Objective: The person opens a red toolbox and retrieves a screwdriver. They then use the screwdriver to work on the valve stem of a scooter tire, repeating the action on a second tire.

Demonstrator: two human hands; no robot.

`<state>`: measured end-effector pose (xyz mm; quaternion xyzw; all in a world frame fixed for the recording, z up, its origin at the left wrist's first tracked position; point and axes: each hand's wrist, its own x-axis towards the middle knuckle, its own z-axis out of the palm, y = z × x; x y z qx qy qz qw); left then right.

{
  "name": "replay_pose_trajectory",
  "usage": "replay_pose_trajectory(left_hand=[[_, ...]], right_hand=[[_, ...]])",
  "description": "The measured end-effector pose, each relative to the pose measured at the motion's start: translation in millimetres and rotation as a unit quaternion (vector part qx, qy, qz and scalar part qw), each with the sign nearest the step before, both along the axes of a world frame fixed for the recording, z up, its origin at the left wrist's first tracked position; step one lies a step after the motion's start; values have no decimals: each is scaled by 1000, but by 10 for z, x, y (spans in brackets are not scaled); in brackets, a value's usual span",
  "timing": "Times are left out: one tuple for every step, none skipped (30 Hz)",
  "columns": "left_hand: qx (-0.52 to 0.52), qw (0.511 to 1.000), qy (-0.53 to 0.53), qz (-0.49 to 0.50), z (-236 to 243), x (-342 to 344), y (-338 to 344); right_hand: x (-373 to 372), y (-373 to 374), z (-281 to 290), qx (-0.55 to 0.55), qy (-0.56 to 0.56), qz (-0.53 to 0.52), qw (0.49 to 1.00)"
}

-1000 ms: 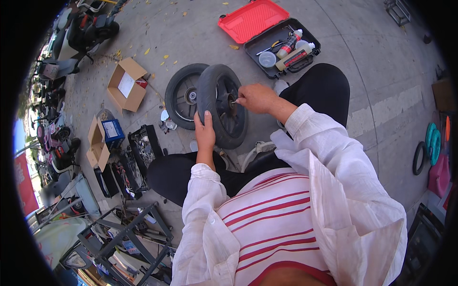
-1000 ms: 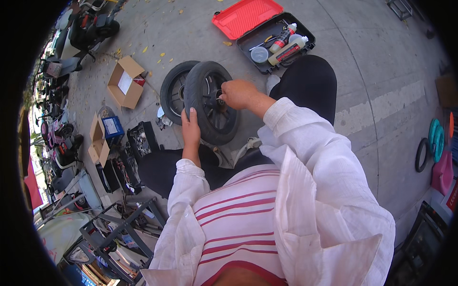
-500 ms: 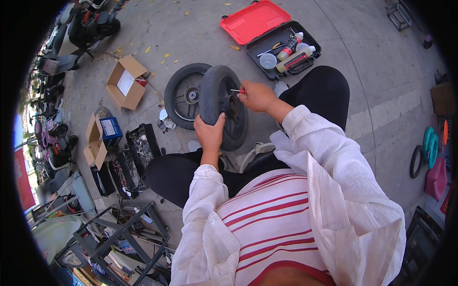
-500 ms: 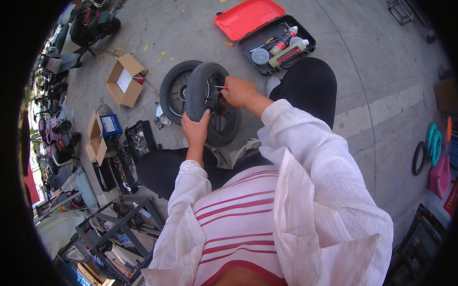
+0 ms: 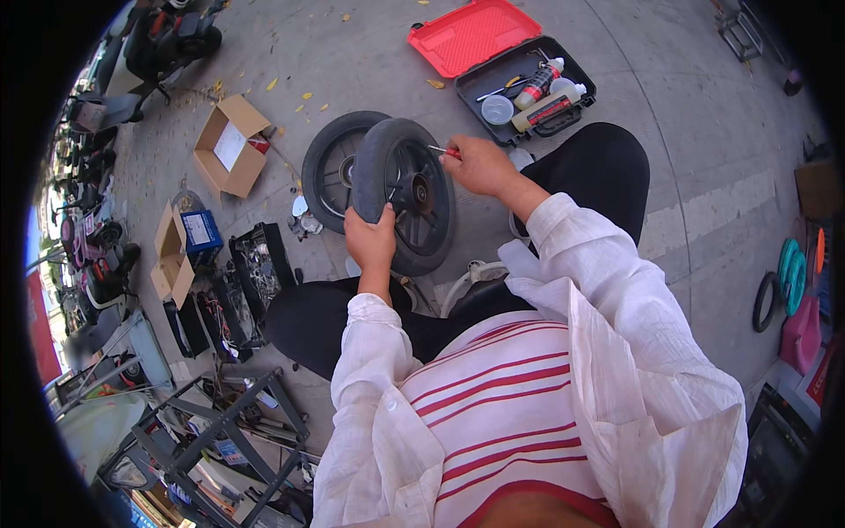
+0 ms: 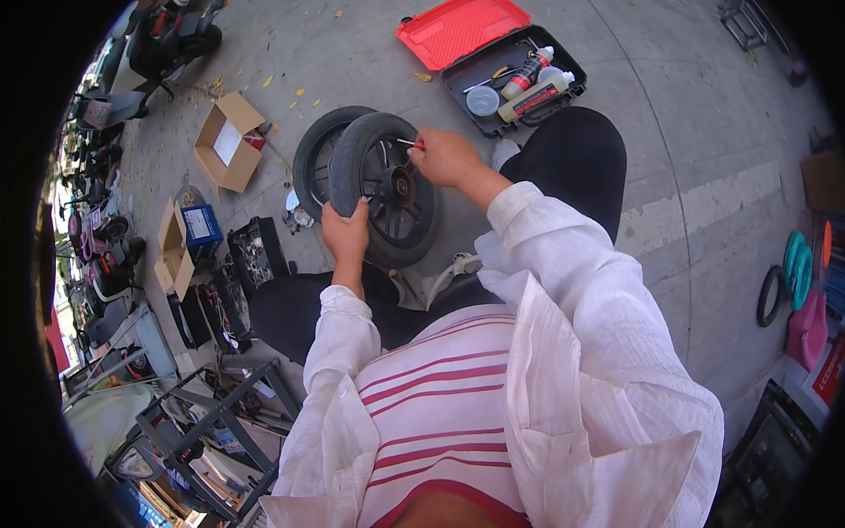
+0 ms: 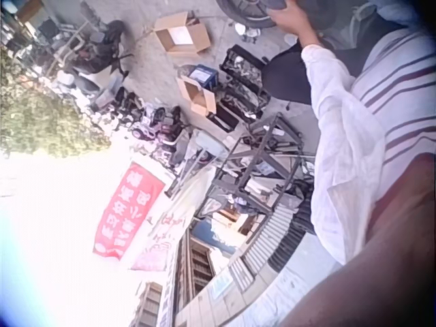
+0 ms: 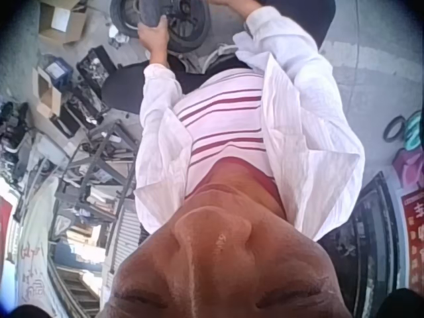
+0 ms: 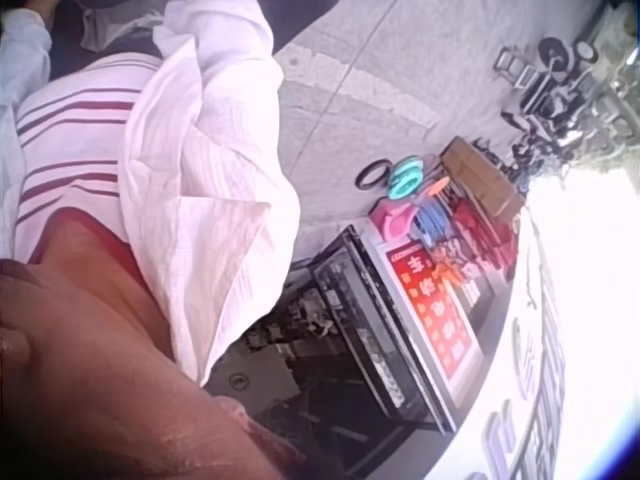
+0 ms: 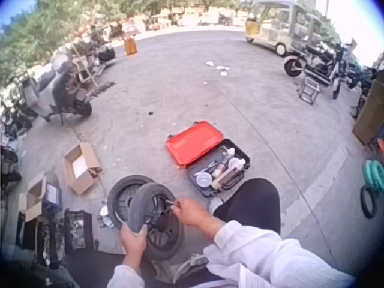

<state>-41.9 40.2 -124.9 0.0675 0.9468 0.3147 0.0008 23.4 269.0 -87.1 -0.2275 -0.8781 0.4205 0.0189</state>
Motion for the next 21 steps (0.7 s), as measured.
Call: replay_pose_trajectory(left_hand=[[5,1000,4,-4,1,-10,-1],[12,1000,7,-4,2,-14,-4],[20,1000,9,-3,4,-14,-9],[27,1000,13,-3,11,-17,-14],[32,999,-3,-11,17,-28,-34],[37,999,-18,-19,22,-42,-68],[41,998,-32,-27,25,-55,-107],[43,998,-36,-41,3,-56,-149],[44,997,-39,-55,-33,-48,-198],[46,996,-43,-70,-40,-39,-229],[48,993,-47,-95,-40,-34,-274],[51,990,-50,-120,-37,-25,-326],[53,986,-55,-146,7,3,-336],[55,982,-63,-166,49,35,-342],[57,978,-72,-187,95,65,-349],[60,974,-81,-205,139,92,-360],[50,971,-84,-219,141,99,-385],[40,968,-86,-233,141,102,-417],[32,965,-89,-247,157,109,-426],[27,964,-80,-250,168,124,-424],[22,964,-72,-254,175,143,-410]], right_hand=[[-2,22,-10,-4,5,-6,1000],[-5,40,-22,-8,10,-13,1000],[-10,53,-40,-7,15,-25,1000],[-16,61,-49,-6,21,-36,999],[-18,70,-57,-4,26,-48,998],[-13,84,-64,0,30,-45,999],[-15,89,-32,5,34,-42,999],[-18,90,2,9,38,-39,998],[-17,97,41,11,15,-17,1000],[-14,103,164,13,-8,4,1000],[-18,103,229,15,-32,25,999],[-31,95,204,38,-20,37,998],[-37,87,173,61,-9,48,997],[-38,85,151,84,2,59,995],[-15,78,132,83,46,83,992],[19,40,145,81,89,108,987],[39,15,150,79,132,134,979],[42,5,135,100,128,178,971],[44,2,123,121,123,222,960],[44,-4,113,142,118,266,946],[48,-16,104,156,108,274,943]])
